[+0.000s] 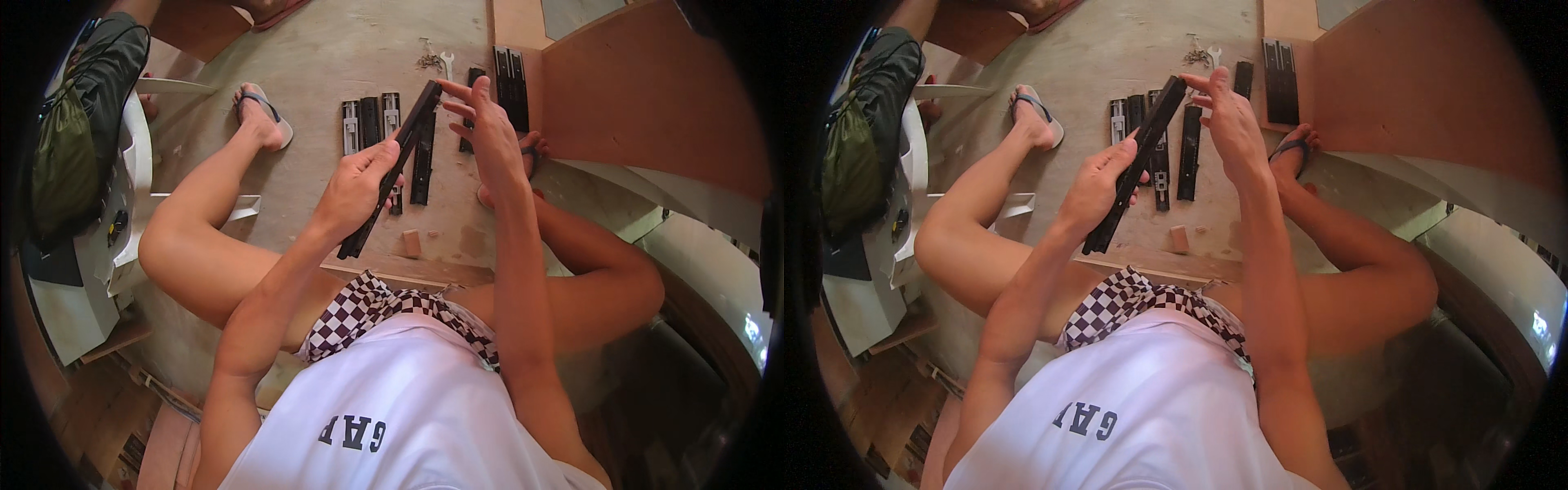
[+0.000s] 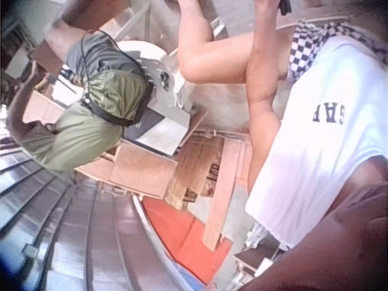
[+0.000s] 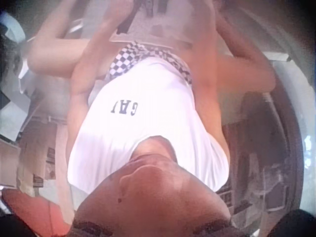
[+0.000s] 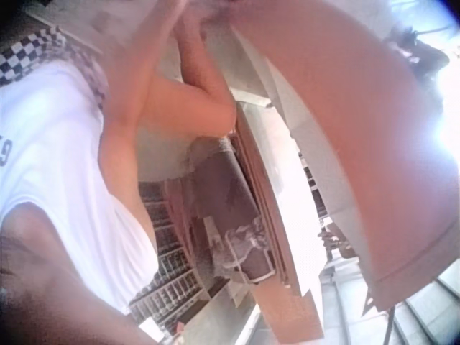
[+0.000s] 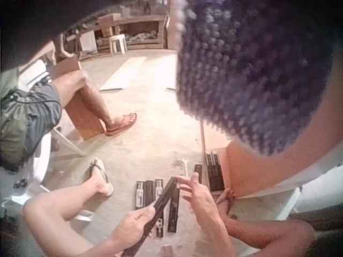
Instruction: The person sits on the floor and handles several long black metal hardware pieces, likely drawer slides or door locks. They pick up individual pieces, turn them over, and inspect the internal mechanisms and mounting holes before placing them back down.
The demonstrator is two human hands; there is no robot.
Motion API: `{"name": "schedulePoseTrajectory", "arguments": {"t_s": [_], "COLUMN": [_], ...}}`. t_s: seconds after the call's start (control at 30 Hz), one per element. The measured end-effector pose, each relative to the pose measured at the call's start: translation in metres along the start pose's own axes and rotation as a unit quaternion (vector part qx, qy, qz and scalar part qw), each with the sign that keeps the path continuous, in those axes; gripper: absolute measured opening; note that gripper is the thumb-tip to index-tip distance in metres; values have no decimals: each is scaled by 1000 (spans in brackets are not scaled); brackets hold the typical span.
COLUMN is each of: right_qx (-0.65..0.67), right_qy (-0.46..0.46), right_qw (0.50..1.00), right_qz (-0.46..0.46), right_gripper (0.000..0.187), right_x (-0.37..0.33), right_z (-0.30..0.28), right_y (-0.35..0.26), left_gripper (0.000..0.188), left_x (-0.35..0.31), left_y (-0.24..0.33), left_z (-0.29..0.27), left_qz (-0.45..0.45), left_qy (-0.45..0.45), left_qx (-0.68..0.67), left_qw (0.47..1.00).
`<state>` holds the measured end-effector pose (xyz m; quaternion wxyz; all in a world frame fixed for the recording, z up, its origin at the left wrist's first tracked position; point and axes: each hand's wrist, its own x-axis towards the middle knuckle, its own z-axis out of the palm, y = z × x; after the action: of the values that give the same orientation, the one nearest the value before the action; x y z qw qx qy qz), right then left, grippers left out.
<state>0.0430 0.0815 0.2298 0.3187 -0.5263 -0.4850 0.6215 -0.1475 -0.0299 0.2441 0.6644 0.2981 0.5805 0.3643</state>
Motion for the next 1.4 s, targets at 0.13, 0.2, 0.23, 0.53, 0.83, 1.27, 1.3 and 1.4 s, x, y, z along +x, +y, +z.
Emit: {"name": "schedulePoseTrajectory", "arguments": {"t_s": [0.13,0.2,0.23,0.53,0.83,1.27,1.3,1.4], "right_qx": [-18,7,29,160,152,186,179,166], "right_qy": [-17,-20,-17,20,-2,182,175,155], "right_qw": [1000,1000,999,986,988,956,958,960], "right_qz": [-7,3,9,33,14,134,143,166], "right_gripper": [73,63,56,39,41,45,45,45], "right_x": [-1,3,8,22,16,30,29,26], "right_z": [-2,-3,-4,-23,-22,-46,-46,-44], "right_y": [-7,-5,0,20,20,67,72,83], "left_gripper": [52,49,47,46,53,43,43,43], "left_x": [-2,-1,1,2,-4,2,4,8], "left_y": [5,8,11,14,11,5,0,-11], "left_z": [-1,0,0,-1,3,-18,-20,-26], "left_qz": [-14,-18,-20,-30,10,-180,-196,-231], "left_qy": [3,-1,-5,-57,-30,-39,-37,-36], "left_qx": [-12,-13,-15,-45,13,-24,-45,-94], "left_qw": [1000,1000,1000,997,999,983,979,968]}}
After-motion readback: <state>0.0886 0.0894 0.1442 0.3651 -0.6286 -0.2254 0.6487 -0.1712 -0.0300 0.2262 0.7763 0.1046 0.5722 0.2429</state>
